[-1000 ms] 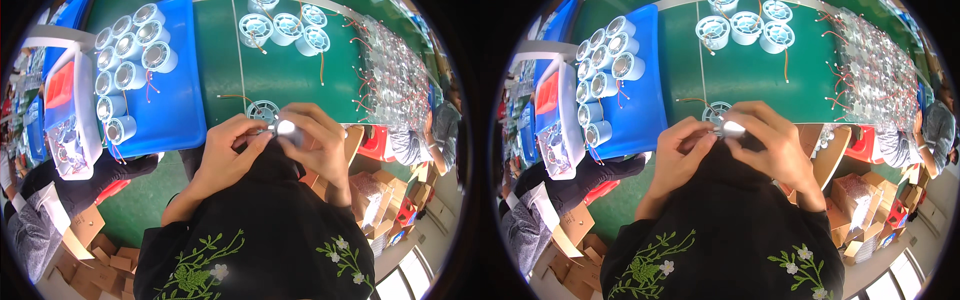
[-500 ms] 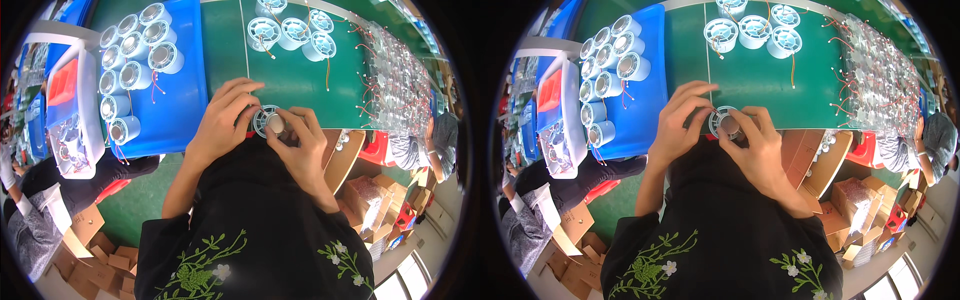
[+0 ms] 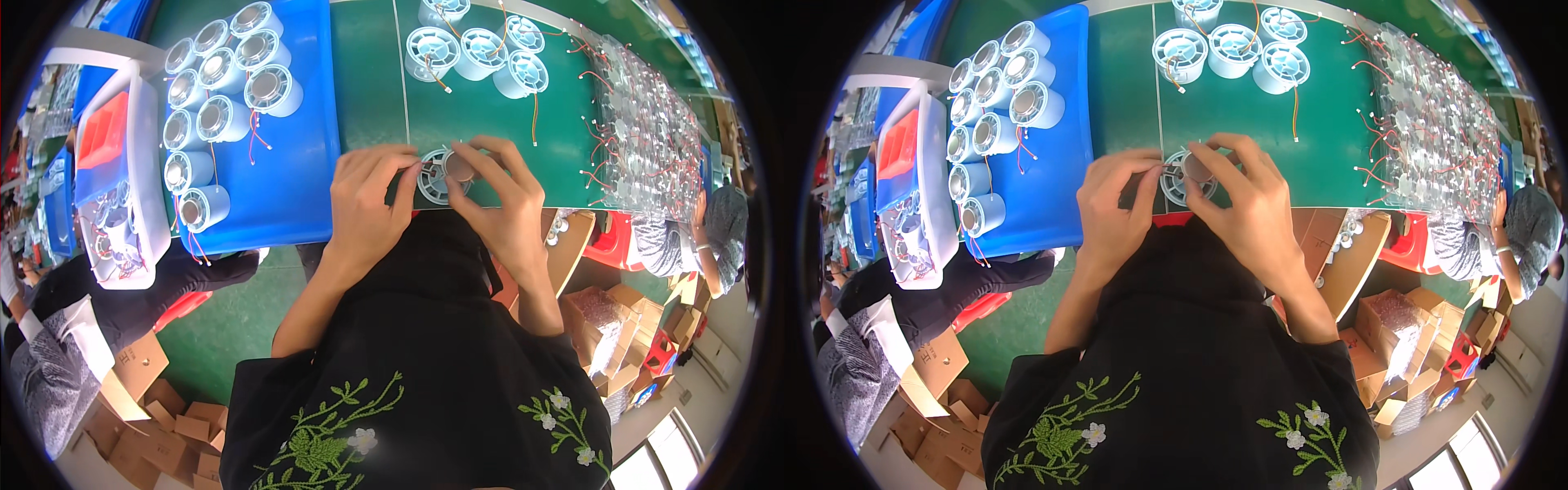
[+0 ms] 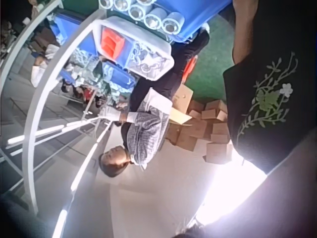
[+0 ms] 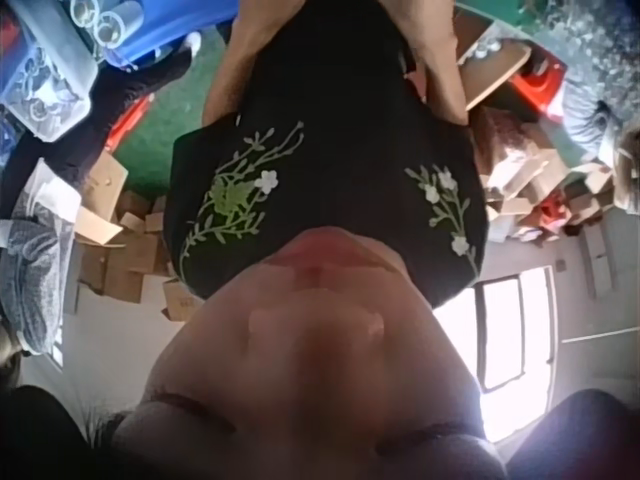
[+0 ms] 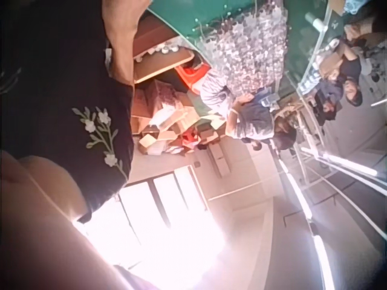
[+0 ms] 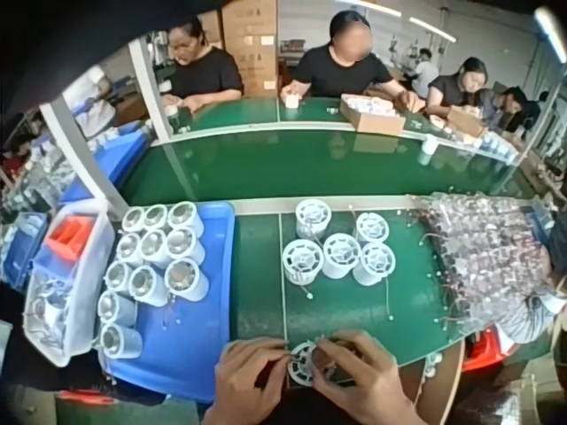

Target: Assemble small electronic components by attaching plastic housings onto base units at an assembly line station.

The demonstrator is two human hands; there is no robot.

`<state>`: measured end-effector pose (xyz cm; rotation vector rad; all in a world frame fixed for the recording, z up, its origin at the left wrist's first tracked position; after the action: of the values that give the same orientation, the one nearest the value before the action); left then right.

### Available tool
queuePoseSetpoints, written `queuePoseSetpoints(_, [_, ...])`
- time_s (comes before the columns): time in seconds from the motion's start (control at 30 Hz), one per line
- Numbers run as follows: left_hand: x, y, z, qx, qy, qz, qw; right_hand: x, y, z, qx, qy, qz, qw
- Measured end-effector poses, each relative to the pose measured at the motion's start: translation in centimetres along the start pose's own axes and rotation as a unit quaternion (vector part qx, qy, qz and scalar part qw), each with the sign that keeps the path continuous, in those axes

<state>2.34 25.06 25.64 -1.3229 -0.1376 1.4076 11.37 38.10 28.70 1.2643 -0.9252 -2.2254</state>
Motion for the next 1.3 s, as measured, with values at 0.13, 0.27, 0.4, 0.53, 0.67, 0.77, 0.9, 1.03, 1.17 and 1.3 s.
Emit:
queuePoseSetpoints(0.13, [-0.8, -0.2, 0.5, 0.055, -0.021, 0.037, 0.998, 0.2, 0.2, -0.6, 0.062, 0.001, -0.004, 0.998])
queuePoseSetpoints(0.27, [-1.2, 0.1, 0.3, 0.043, 0.003, 0.028, 0.999, 0.5, 0.6, -0.7, 0.031, -0.014, 0.024, 0.999])
queuePoseSetpoints(0.4, [-1.6, -0.3, -0.6, 0.04, 0.014, 0.064, 0.997, 0.5, 0.4, -0.4, 0.008, 0.019, 0.011, 1.0])
queuePoseSetpoints(0.53, [-1.5, -0.2, -0.8, 0.052, 0.002, 0.095, 0.994, 0.6, 0.7, -0.2, -0.016, 0.044, -0.032, 0.998])
queuePoseSetpoints(0.67, [-1.1, 0.4, -1.0, 0.046, -0.002, 0.093, 0.995, 1.1, 0.5, -0.5, 0.023, 0.038, -0.01, 0.999])
queuePoseSetpoints(0.77, [-1.0, 0.5, -1.0, 0.039, 0.01, 0.093, 0.995, 1.2, 0.3, -0.6, 0.033, 0.029, 0.017, 0.999])
queuePoseSetpoints(0.9, [-0.8, 0.3, -0.9, 0.038, 0.027, 0.119, 0.992, 0.9, 0.7, -0.2, 0.027, 0.038, -0.006, 0.999])
queuePoseSetpoints(1.03, [-0.6, 0.1, -0.9, 0.037, 0.033, 0.111, 0.993, 0.7, 0.6, -0.2, 0.031, 0.044, -0.01, 0.999])
queuePoseSetpoints(1.17, [-0.5, 0.1, -0.9, 0.037, 0.033, 0.111, 0.993, 0.6, 0.5, -0.4, 0.026, 0.035, -0.016, 0.999])
queuePoseSetpoints(1.3, [-0.5, 0.1, -0.9, 0.035, 0.035, 0.113, 0.992, 0.5, 0.6, -0.3, 0.031, 0.039, -0.017, 0.999])
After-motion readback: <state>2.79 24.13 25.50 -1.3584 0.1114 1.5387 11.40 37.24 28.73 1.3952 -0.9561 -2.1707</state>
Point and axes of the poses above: each hand's wrist, its own z-axis towards the middle knuckle, its own x-axis out of the palm, y = z × x, the point moved 5 cm from there along z, towards the middle knuckle, and after that the axes turned 7 degrees about z, right-handed, at the moved point
